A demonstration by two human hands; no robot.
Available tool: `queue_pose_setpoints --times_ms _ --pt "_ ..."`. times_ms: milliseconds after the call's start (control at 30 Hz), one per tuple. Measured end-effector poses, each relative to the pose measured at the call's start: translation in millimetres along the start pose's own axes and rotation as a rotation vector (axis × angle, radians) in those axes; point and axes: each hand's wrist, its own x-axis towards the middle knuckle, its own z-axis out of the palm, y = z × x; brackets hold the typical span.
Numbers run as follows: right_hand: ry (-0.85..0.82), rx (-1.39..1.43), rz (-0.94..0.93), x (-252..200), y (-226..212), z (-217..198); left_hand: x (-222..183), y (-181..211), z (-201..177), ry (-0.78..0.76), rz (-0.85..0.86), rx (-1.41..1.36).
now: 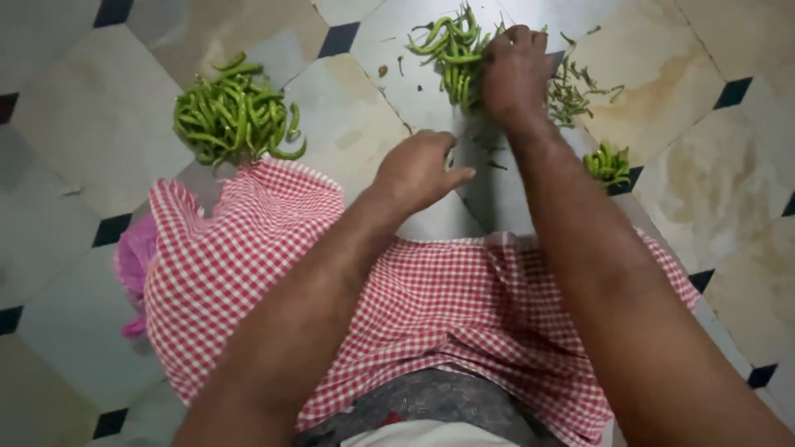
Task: The person removes stems from green chilies by hand and separates the chilies into piles on the floor.
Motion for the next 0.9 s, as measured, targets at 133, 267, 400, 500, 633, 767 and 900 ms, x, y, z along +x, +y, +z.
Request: queue_pose_setpoints --times_ms 133,267,400,500,633,767,900 --pt "-0.003 0.009 -0.061 -4 11 2 16 -16 12 0.164 0.077 -0.027" --pt "0.006 0.015 -0.124 -14 -2 -20 20 -23 14 0.430 0.121 0.030" --pt "-0.025 0.137 -0.229 -40 -29 -73 21 -20 14 0.784 0.283 0.308" --pt "-0.077 0.267 -0.311 -53 -49 -105 21 -17 14 0.519 0.238 0.358" --pt "-0.167 0.501 -0.247 -67 -58 -117 23 -23 13 0.168 0.111 0.234" --pt "-0.308 0.721 0.050 -79 -59 -103 24 -32 11 0.231 0.102 -0.020" --pt "-0.495 0.985 0.357 -78 -52 -96 32 -40 5 0.253 0.181 -0.260"
